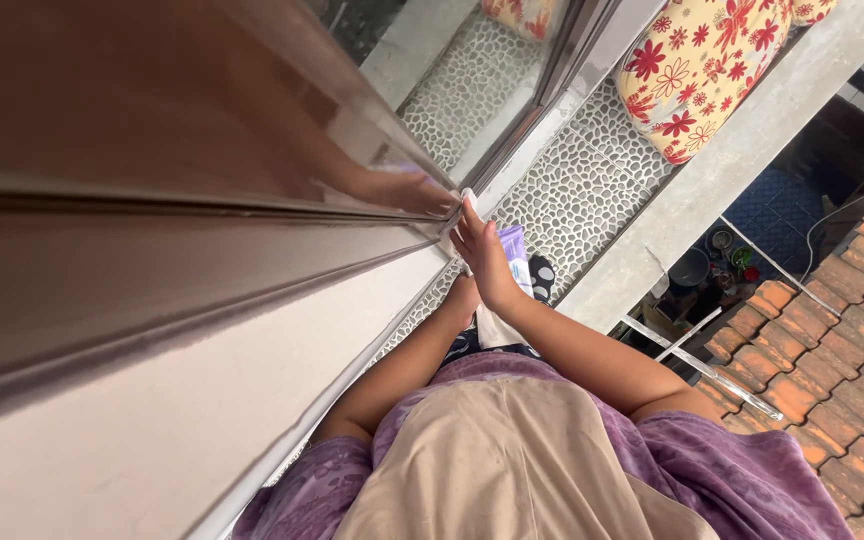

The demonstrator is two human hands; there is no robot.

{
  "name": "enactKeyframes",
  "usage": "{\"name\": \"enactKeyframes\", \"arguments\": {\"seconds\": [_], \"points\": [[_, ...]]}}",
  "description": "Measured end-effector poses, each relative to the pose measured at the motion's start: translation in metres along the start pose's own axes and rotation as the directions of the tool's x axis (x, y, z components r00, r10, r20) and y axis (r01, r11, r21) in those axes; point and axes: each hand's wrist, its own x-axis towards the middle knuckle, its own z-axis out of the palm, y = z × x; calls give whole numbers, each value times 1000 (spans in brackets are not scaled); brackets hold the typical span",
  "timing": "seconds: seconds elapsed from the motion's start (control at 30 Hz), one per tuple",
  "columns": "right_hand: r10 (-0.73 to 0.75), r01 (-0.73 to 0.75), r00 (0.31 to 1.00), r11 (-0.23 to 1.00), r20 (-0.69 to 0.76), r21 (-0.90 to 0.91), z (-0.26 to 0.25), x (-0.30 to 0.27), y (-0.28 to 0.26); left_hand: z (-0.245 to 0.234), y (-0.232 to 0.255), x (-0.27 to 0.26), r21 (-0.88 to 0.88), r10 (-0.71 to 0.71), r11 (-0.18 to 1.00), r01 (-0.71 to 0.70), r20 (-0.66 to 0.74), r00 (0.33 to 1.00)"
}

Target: Wiping down a window frame and glass using wet wipes.

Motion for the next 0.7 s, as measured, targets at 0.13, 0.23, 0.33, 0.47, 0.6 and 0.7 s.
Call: {"name": "enactKeyframes", "arguments": {"seconds": [0.13, 0.23, 0.33, 0.47, 0.6, 0.7], "points": [[-235, 233, 970, 971, -53, -48, 22, -14, -29, 11, 39, -23, 46, -60, 997, 61, -21, 998], [-390, 381, 916, 919, -94, -104, 36, -8, -52, 11, 47, -28, 3, -14, 1000, 14, -5, 1000], [-486, 477, 871, 871, -75, -115, 54, -6, -79, 13, 54, -39, 15, 111, 993, -113, 81, 990], [-636, 635, 764, 710, 111, -304, 77, -12, -114, 24, 80, -67, -51, 235, 972, -230, 223, 946], [-688, 656, 699, 507, 195, -560, 58, 2, -96, 23, 66, -53, -225, 385, 915, -335, 231, 894], [-589, 536, 794, 560, 152, -631, 35, 9, -67, 22, 67, -52, 8, 239, 970, -243, 163, 957]]}}
